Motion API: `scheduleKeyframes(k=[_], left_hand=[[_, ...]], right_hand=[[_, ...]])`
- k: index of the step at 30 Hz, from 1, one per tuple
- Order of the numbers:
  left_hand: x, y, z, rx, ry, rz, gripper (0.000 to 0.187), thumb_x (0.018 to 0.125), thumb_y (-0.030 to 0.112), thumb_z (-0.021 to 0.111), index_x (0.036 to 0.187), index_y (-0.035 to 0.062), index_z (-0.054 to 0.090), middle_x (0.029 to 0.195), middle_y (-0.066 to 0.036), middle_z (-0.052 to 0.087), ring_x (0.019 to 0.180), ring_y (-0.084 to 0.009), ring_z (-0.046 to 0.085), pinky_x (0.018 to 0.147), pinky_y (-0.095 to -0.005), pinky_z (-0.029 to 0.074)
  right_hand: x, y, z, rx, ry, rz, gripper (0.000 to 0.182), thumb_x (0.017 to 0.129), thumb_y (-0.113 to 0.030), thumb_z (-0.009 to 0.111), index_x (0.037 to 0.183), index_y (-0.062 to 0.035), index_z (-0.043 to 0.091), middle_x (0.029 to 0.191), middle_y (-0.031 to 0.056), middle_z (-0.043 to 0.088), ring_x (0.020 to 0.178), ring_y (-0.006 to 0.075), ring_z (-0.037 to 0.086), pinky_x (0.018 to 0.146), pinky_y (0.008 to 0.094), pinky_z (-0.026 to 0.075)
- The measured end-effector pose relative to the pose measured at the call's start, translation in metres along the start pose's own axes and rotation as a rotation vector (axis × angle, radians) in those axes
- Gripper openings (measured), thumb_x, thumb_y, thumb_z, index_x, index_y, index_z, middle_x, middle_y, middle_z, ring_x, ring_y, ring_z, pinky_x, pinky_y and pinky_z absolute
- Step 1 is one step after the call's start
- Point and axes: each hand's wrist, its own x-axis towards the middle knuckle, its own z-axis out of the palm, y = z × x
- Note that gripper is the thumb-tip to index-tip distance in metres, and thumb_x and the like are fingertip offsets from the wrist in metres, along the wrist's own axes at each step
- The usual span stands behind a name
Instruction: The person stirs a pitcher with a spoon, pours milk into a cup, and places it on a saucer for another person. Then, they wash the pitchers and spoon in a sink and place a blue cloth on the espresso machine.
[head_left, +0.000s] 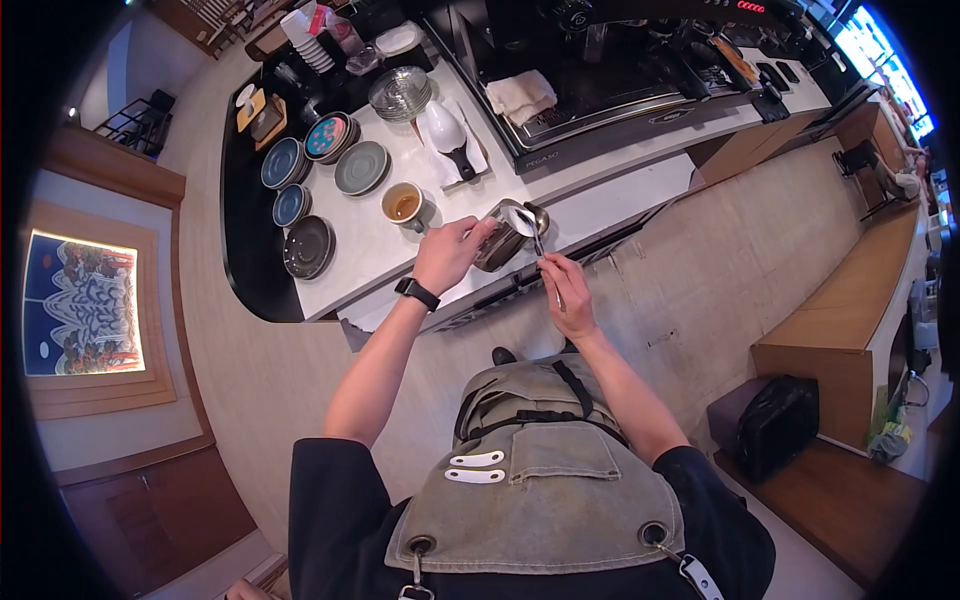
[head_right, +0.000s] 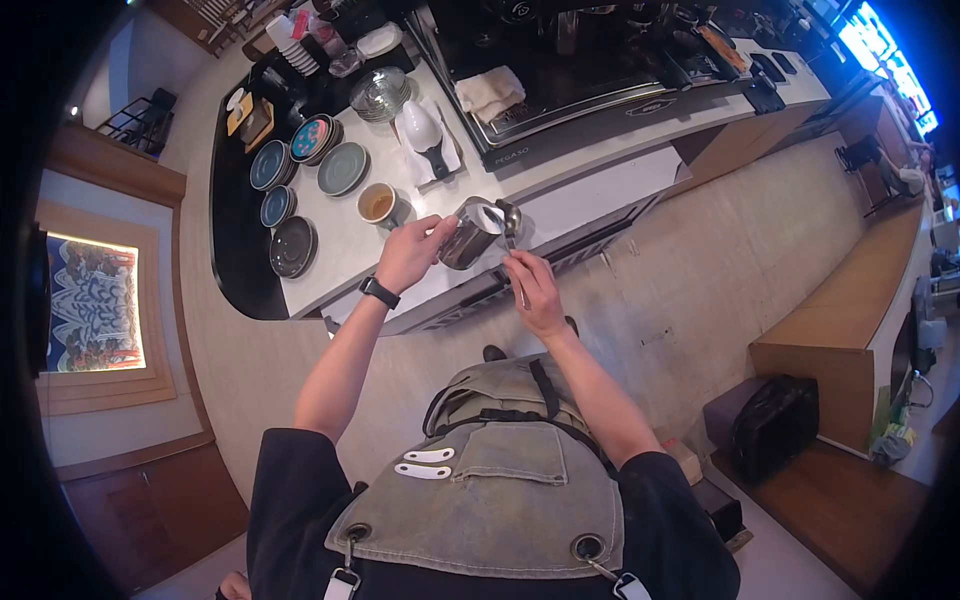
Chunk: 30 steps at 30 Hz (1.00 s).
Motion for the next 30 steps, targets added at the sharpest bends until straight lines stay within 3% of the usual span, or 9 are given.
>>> scheduleKeyframes(k=[13,30], left_hand=[[0.0079,0.0009,-0.0044,0.006,-0.060,-0.044,0.061,0.102,0.060,0.054,0.096,0.0021,0.074,0.069,-0.012,0.069,0.062,-0.0209,0.070,0.063,-0.0344,0.053],[0.0085,0.0044,-0.0063,0.013,-0.082,-0.058,0.061,0.102,0.058,0.055,0.091,0.0010,0.073,0.066,-0.010,0.067,0.060,-0.0182,0.068,0.061,-0.0328,0.052]], right_hand=[[-0.0031,0.0058,0.0017,0.020,-0.032,0.011,0.030,0.091,0.004,0.070,0.120,-0.0017,0.069,0.120,0.0152,0.066,0.104,0.0337,0.065,0.090,0.0404,0.054],[-0.0064,0.0060,-0.0003,0.030,-0.040,0.016,0.031,0.092,0.004,0.069,0.122,-0.0015,0.068,0.122,0.0152,0.066,0.106,0.0337,0.064,0.092,0.0404,0.053]])
